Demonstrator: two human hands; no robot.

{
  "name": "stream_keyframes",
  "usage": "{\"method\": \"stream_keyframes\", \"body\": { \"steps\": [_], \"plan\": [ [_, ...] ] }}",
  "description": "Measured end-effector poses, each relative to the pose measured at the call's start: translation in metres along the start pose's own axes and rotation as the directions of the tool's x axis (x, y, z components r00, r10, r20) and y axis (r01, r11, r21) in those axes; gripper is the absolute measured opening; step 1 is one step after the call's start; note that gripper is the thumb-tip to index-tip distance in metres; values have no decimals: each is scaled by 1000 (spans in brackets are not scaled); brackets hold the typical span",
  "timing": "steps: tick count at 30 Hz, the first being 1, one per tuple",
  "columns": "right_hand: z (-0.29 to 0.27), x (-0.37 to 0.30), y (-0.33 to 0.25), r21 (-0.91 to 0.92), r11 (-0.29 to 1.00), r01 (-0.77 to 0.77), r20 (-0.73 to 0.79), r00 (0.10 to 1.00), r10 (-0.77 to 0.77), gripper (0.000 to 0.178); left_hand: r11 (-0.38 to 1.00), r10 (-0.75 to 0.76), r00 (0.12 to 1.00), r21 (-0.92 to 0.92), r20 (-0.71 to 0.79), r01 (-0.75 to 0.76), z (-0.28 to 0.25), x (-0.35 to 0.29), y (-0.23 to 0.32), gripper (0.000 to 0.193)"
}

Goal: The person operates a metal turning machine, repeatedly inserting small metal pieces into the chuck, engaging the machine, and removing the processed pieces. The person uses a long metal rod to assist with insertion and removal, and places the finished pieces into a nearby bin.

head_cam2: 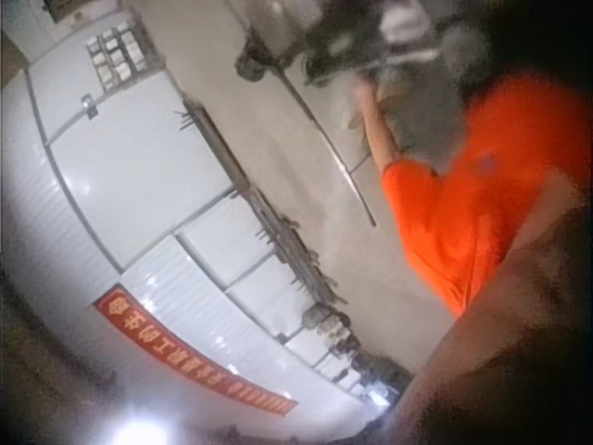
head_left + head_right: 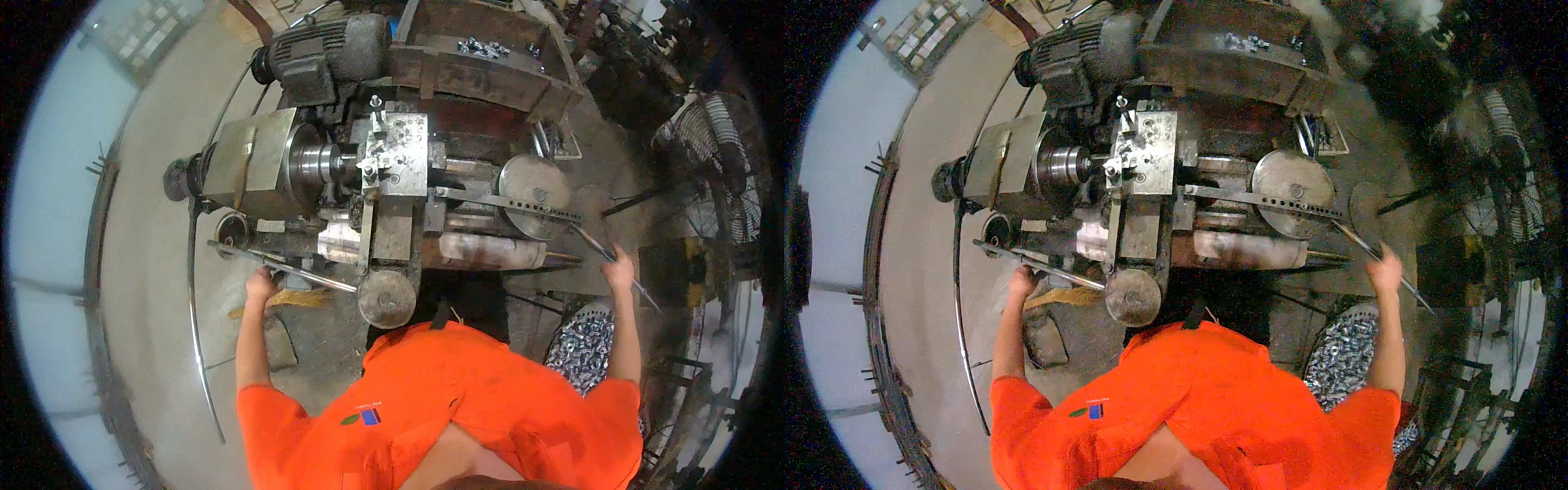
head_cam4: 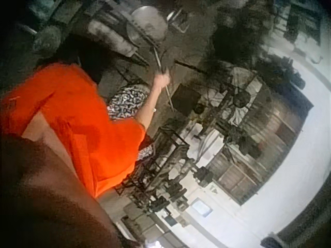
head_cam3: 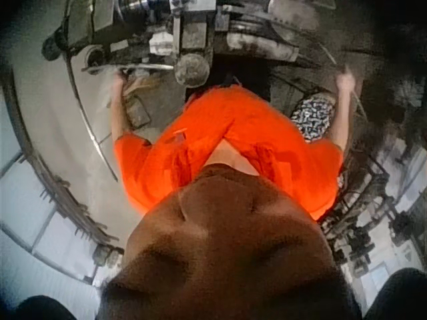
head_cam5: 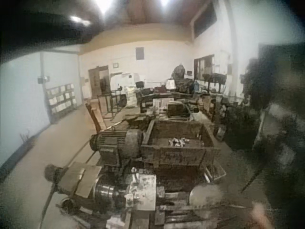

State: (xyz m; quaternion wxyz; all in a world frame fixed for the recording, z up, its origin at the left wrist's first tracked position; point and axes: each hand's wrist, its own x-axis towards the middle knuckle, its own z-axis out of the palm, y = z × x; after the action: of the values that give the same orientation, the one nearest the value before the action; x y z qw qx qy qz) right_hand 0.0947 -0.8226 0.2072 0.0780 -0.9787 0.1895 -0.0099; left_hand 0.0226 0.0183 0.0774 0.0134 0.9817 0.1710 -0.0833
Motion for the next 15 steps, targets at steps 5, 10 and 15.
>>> {"method": "stream_keyframes", "body": {
  "steps": [5, 10, 15],
  "plan": [
    [45, -8, 96, -338, 941, 4, -104, 994, -42, 54, 431, -239, 971, -893, 28, 131, -45, -8, -22, 37],
    [46, -65, 64, -248, 964, -99, 2, 995, 102, 42, 29, -501, 862, -994, 76, 105, -93, -18, 24, 41],
    [50, -140, 17, -75, 997, -20, 18, 1000, 21, 32, -86, -669, 744, -994, 12, -62, -61, 10, 61, 39]
  ]
}}
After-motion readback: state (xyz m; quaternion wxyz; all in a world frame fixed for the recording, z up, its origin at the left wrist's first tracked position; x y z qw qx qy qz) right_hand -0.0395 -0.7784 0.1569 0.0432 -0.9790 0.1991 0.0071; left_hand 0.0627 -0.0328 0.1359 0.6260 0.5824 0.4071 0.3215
